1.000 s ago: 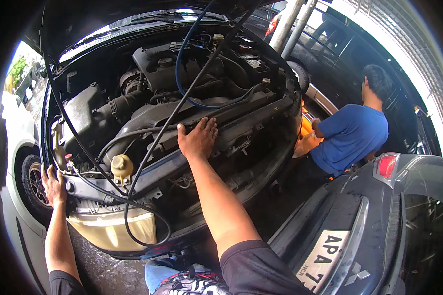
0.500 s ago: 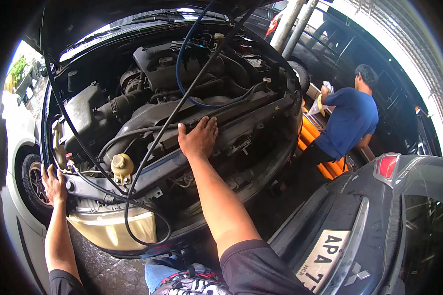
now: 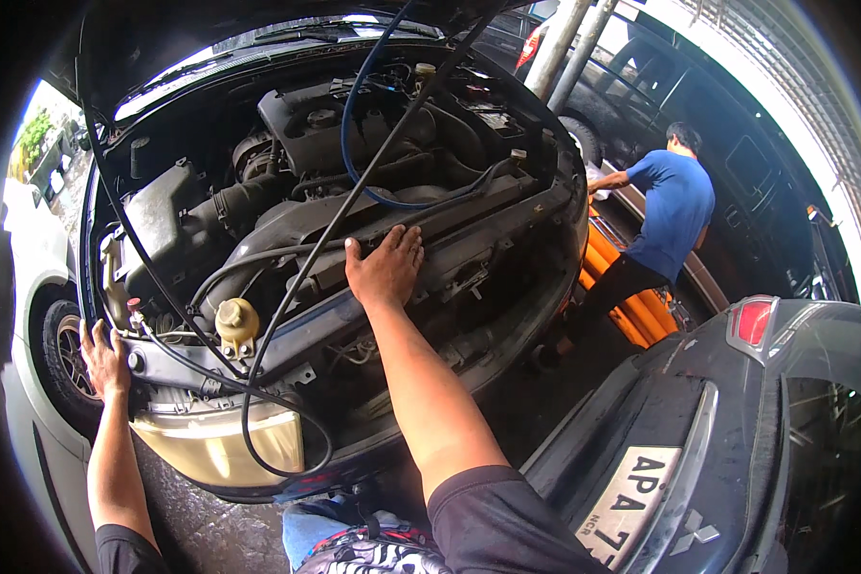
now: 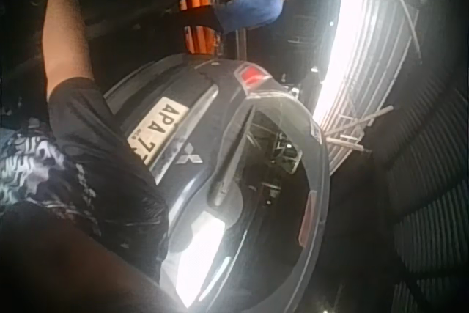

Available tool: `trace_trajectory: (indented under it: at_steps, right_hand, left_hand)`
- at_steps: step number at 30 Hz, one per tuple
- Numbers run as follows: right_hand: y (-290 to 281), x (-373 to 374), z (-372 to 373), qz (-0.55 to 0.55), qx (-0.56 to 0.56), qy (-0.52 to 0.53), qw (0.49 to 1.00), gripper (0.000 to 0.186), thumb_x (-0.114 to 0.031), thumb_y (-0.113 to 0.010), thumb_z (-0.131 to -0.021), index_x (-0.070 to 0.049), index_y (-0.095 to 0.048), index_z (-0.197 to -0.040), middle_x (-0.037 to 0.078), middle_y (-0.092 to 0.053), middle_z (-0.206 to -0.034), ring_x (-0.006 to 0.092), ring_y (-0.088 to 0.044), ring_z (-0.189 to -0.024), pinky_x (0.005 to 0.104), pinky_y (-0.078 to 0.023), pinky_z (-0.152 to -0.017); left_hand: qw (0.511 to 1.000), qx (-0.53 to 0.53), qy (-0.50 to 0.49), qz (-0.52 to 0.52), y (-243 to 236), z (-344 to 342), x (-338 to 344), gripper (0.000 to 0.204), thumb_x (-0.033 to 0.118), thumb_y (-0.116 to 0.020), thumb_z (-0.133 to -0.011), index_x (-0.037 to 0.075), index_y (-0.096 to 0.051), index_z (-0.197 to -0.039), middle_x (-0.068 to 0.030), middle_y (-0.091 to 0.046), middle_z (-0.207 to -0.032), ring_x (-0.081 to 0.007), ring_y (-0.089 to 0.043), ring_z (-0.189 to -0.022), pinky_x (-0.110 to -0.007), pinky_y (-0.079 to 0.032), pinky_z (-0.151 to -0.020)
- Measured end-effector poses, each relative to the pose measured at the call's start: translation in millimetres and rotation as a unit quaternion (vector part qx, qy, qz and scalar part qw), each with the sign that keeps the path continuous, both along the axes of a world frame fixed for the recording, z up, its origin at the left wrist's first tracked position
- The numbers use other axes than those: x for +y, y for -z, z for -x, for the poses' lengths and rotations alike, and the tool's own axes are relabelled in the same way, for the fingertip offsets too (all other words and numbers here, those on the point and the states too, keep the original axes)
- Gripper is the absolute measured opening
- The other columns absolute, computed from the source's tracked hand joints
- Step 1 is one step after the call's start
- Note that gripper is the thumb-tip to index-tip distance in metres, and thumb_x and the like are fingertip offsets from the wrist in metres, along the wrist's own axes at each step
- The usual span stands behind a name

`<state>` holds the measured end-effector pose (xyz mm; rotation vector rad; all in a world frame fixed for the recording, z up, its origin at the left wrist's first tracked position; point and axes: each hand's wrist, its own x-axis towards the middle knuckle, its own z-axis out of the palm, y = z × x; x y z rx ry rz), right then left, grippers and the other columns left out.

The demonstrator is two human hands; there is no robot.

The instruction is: Inspecting and repairing a car engine under the hood in a service bay area.

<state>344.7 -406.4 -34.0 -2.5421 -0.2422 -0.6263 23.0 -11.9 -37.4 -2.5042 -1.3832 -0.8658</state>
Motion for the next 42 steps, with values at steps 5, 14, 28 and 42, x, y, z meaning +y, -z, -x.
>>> trace_trajectory:
  at_steps: [5, 14, 28, 42]
  right_hand:
    - [-0.7, 1.1, 1.6, -0.003, 0.010, -0.005, 1.000, 0.088, -0.055, -0.055, -0.091, 0.014, -0.036, -0.142, 0.037, -0.031, -0.149, 0.0440, -0.033, -0.141, 0.0463, -0.023, -0.119]
    - [1.7, 3.4, -0.5, -0.003, 0.031, -0.004, 1.000, 0.090, -0.057, -0.054, -0.090, 0.012, -0.034, -0.144, 0.035, -0.029, -0.151, 0.0415, -0.030, -0.143, 0.0445, -0.019, -0.121]
    - [0.3, 0.1, -0.3, 0.000, 0.018, -0.002, 1.000, 0.088, -0.055, -0.054, -0.090, 0.013, -0.035, -0.143, 0.035, -0.030, -0.150, 0.0420, -0.032, -0.142, 0.0446, -0.020, -0.121]
    - [1.0, -0.6, -1.2, -0.013, 0.010, -0.006, 1.000, 0.088, -0.054, -0.056, -0.091, 0.015, -0.035, -0.142, 0.038, -0.030, -0.149, 0.0449, -0.032, -0.141, 0.0475, -0.022, -0.119]
  left_hand:
    - [1.000, 0.000, -0.001, -0.011, 4.5, 4.4, 6.9, 0.044, 0.036, -0.048, -0.099, 0.013, -0.050, -0.137, -0.0088, -0.028, -0.157, -0.0329, -0.034, -0.140, -0.046, -0.038, -0.111]
    - [1.000, -0.001, 0.002, 0.004, 5.4, 2.5, 4.4, 0.044, 0.036, -0.048, -0.099, 0.014, -0.051, -0.137, -0.0083, -0.029, -0.157, -0.0323, -0.034, -0.140, -0.046, -0.039, -0.110]
    - [1.000, -0.002, 0.002, 0.011, -1.9, 1.4, -0.9, 0.044, 0.038, -0.047, -0.099, 0.015, -0.051, -0.137, -0.0083, -0.028, -0.157, -0.0339, -0.033, -0.141, -0.047, -0.038, -0.110]
    - [1.000, 0.005, 0.002, 0.011, -4.5, -0.1, -4.1, 0.046, 0.039, -0.046, -0.099, 0.013, -0.051, -0.137, -0.0094, -0.028, -0.157, -0.0341, -0.034, -0.140, -0.046, -0.037, -0.111]
